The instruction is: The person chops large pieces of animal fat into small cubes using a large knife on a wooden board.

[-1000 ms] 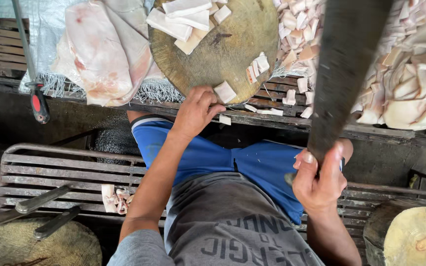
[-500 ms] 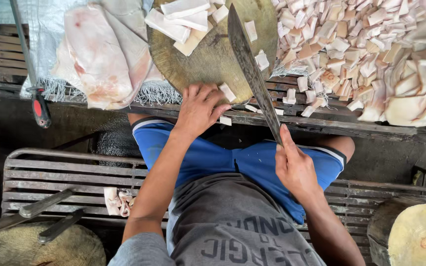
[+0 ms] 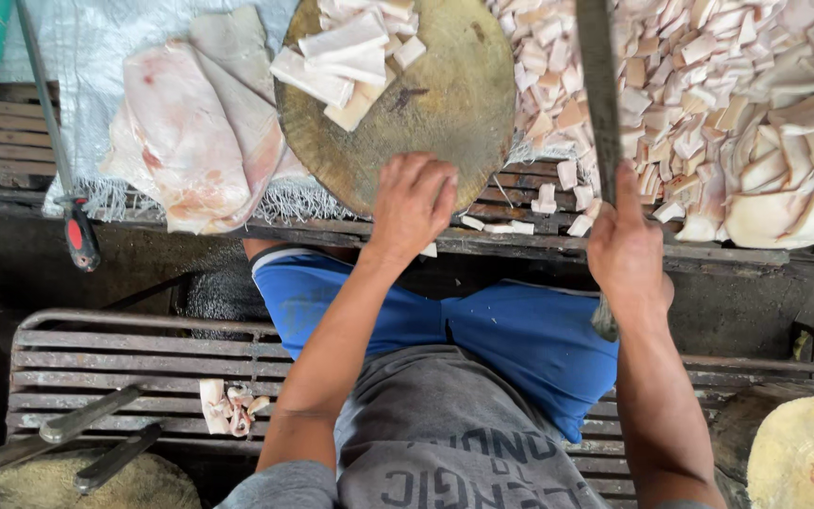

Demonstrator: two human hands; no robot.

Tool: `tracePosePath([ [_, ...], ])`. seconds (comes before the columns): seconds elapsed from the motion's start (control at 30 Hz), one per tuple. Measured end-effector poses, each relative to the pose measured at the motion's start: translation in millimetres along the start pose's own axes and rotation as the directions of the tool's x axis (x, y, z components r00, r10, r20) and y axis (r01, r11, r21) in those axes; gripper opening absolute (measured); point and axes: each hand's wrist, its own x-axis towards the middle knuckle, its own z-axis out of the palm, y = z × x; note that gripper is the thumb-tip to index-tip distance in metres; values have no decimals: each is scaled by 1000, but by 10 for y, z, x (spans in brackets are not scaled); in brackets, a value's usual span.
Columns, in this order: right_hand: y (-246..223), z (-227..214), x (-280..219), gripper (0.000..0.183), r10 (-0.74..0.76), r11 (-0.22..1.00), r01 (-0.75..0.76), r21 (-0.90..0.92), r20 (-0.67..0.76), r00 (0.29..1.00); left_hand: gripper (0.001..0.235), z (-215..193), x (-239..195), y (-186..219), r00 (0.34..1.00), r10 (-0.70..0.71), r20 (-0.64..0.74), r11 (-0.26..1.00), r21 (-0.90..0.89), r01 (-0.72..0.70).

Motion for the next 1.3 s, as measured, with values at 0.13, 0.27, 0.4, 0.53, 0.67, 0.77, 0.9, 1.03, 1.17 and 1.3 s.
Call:
tracePosePath([
  [0.13, -46, -17, -199, 58, 134, 883, -189, 429, 156, 979, 19, 54, 133, 98, 999, 13, -43, 1000, -6, -13],
  [0.27, -273, 424, -379, 71, 37, 564, -327, 758, 373, 927, 19, -64, 44, 51, 997, -26, -76, 999, 16, 28],
  [0.4, -501, 867, -300, 56, 52, 487, -524, 699, 576, 816, 19, -177, -144, -51, 993, -119, -25, 991, 61, 120],
  [0.53, -557, 939, -387, 42, 45, 230, -709, 667, 720, 692, 16, -146, -301, -107, 984, -166, 61, 981, 116, 158],
  [0.67, -476, 795, -647, 26, -13, -11, -847, 532, 846, 532, 17, -129, -307, -89, 981, -177, 78, 978, 126, 167],
  [0.77, -433, 759, -763, 19, 41, -24, -817, 576, 817, 575, 14, -166, -291, -20, 965, -250, 85, 968, 49, 246],
  [0.9, -489, 739, -537, 15, -20, -105, -740, 664, 743, 669, 21, -352, -185, 80, 978, -204, -34, 979, -11, 203],
  [1.03, -707, 703, -241, 12, -31, 45, -749, 661, 751, 660, 19, -709, -112, 2, 947, -298, -121, 954, -22, 298],
  [1.17, -1214, 914, -109, 11, -104, 226, -778, 587, 808, 579, 15, -1251, -286, -260, 865, -456, -210, 888, -53, 456],
  [1.3, -1890, 1236, -2, 9, -225, 364, -772, 521, 853, 470, 15, -1909, -585, -620, 730, -573, -372, 771, 57, 634],
])
